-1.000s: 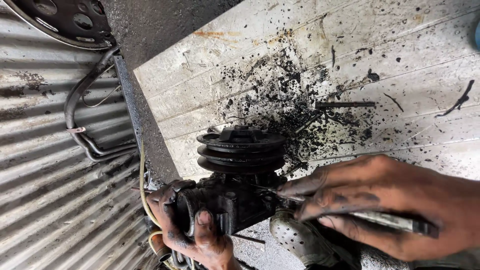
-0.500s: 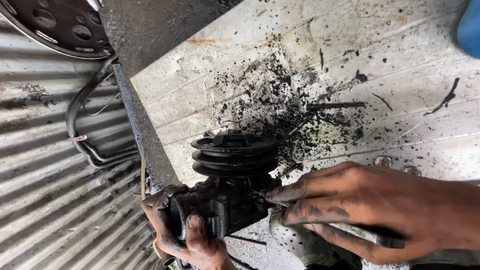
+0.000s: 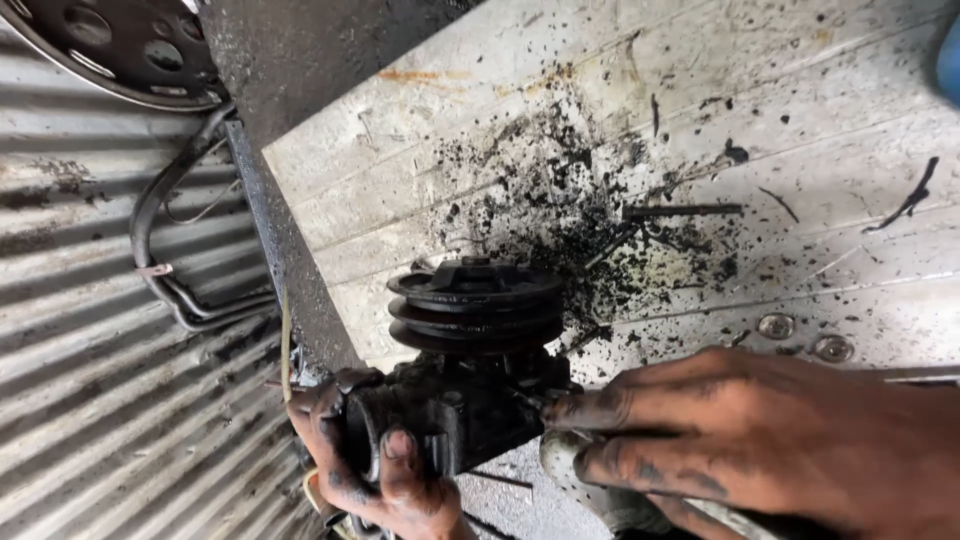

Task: Cleaning and disassembling an automotive component, likely an AC compressor, on a workbench.

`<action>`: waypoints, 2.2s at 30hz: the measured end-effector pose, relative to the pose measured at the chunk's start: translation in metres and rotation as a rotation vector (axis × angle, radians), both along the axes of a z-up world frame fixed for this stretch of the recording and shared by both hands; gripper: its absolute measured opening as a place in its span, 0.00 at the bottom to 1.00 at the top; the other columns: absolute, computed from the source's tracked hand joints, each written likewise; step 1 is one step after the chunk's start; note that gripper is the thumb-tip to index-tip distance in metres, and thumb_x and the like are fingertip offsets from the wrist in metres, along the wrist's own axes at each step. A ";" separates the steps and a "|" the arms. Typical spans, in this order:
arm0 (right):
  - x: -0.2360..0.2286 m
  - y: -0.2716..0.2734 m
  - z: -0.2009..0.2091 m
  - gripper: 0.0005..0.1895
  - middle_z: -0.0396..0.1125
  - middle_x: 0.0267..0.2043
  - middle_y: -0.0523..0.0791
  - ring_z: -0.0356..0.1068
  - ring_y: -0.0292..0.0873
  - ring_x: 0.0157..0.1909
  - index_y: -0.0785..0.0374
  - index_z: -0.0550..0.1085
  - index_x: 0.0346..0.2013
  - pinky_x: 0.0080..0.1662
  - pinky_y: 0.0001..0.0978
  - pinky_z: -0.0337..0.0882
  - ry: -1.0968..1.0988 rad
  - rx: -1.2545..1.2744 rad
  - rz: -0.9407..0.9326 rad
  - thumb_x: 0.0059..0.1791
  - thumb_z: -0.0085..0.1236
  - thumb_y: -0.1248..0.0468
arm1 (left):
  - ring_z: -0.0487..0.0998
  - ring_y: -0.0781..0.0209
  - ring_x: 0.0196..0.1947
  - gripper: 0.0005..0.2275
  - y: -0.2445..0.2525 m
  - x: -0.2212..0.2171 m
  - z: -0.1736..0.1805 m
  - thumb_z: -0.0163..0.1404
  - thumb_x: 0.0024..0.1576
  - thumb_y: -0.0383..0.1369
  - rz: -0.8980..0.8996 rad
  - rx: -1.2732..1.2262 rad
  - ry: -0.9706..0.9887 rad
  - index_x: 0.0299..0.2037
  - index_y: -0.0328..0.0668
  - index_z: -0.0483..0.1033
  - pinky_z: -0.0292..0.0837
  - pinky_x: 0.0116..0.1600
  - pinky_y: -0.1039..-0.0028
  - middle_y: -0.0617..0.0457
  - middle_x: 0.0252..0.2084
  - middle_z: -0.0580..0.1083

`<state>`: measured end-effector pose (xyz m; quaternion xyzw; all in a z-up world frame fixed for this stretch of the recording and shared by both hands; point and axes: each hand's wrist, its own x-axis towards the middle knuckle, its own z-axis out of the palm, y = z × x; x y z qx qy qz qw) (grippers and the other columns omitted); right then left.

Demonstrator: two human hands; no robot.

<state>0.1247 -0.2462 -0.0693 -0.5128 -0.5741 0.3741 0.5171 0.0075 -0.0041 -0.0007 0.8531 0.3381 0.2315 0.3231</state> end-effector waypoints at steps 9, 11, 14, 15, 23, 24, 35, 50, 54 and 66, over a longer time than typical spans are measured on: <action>-0.017 0.006 0.007 0.22 0.60 0.68 0.63 0.67 0.62 0.62 0.63 0.71 0.58 0.47 0.48 0.75 -0.448 0.114 -0.103 0.60 0.42 0.50 | 0.69 0.60 0.43 0.27 0.006 -0.010 -0.006 0.49 0.55 0.52 0.001 0.025 -0.016 0.49 0.31 0.72 0.67 0.44 0.71 0.50 0.47 0.66; -0.024 0.007 0.003 0.21 0.61 0.68 0.63 0.67 0.62 0.62 0.62 0.72 0.57 0.48 0.48 0.76 -0.431 0.129 -0.084 0.60 0.43 0.51 | 0.69 0.60 0.41 0.27 0.004 -0.014 -0.005 0.50 0.54 0.51 0.029 0.005 -0.033 0.49 0.30 0.71 0.66 0.42 0.71 0.50 0.47 0.66; -0.023 0.009 0.002 0.21 0.61 0.66 0.63 0.67 0.62 0.62 0.63 0.72 0.56 0.48 0.48 0.76 -0.445 0.141 -0.082 0.60 0.43 0.51 | 0.69 0.61 0.40 0.27 0.005 -0.014 -0.007 0.52 0.53 0.51 0.015 -0.032 -0.070 0.49 0.29 0.71 0.66 0.40 0.72 0.50 0.45 0.65; -0.023 0.009 0.003 0.22 0.61 0.66 0.65 0.66 0.63 0.62 0.64 0.72 0.56 0.47 0.48 0.76 -0.454 0.146 -0.086 0.60 0.43 0.50 | 0.70 0.62 0.40 0.27 0.005 -0.015 -0.007 0.52 0.55 0.50 -0.011 -0.042 -0.069 0.49 0.29 0.70 0.67 0.41 0.74 0.50 0.44 0.66; -0.027 0.007 0.004 0.24 0.62 0.64 0.65 0.69 0.62 0.59 0.66 0.73 0.53 0.45 0.48 0.78 -0.415 0.106 -0.067 0.60 0.44 0.48 | 0.68 0.65 0.33 0.27 0.000 -0.011 -0.004 0.52 0.52 0.50 0.046 -0.079 -0.039 0.50 0.31 0.68 0.63 0.38 0.76 0.53 0.37 0.65; -0.030 0.008 0.004 0.24 0.62 0.64 0.67 0.69 0.63 0.58 0.68 0.73 0.53 0.45 0.48 0.78 -0.392 0.098 -0.055 0.61 0.44 0.48 | 0.68 0.65 0.35 0.27 -0.001 -0.008 -0.002 0.52 0.53 0.50 0.029 -0.057 -0.032 0.49 0.31 0.68 0.64 0.39 0.75 0.53 0.39 0.65; -0.008 0.005 0.005 0.23 0.62 0.67 0.59 0.71 0.59 0.59 0.63 0.71 0.59 0.52 0.51 0.75 -0.205 0.112 -0.144 0.58 0.47 0.50 | 0.67 0.58 0.42 0.28 0.001 -0.014 -0.003 0.50 0.55 0.55 -0.040 0.074 0.023 0.48 0.31 0.73 0.65 0.47 0.68 0.49 0.44 0.65; -0.019 0.003 0.001 0.23 0.65 0.69 0.57 0.76 0.51 0.54 0.63 0.65 0.63 0.54 0.48 0.78 0.253 0.027 -0.209 0.53 0.47 0.62 | 0.70 0.52 0.52 0.28 0.001 -0.026 -0.002 0.53 0.54 0.53 -0.188 0.154 0.064 0.51 0.32 0.74 0.69 0.58 0.60 0.46 0.47 0.67; -0.028 0.002 -0.002 0.33 0.65 0.66 0.59 0.76 0.53 0.53 0.59 0.60 0.65 0.50 0.46 0.80 0.298 0.090 -0.285 0.45 0.52 0.62 | 0.70 0.51 0.53 0.28 0.004 -0.033 0.002 0.52 0.53 0.52 -0.244 0.203 0.146 0.51 0.34 0.74 0.68 0.60 0.57 0.46 0.48 0.66; -0.087 -0.025 -0.058 0.25 0.72 0.63 0.54 0.82 0.44 0.44 0.58 0.55 0.69 0.45 0.39 0.86 0.207 0.044 -0.211 0.60 0.52 0.61 | 0.65 0.43 0.63 0.28 0.000 -0.058 0.012 0.55 0.49 0.49 -0.345 0.199 0.331 0.56 0.41 0.71 0.64 0.69 0.47 0.41 0.56 0.60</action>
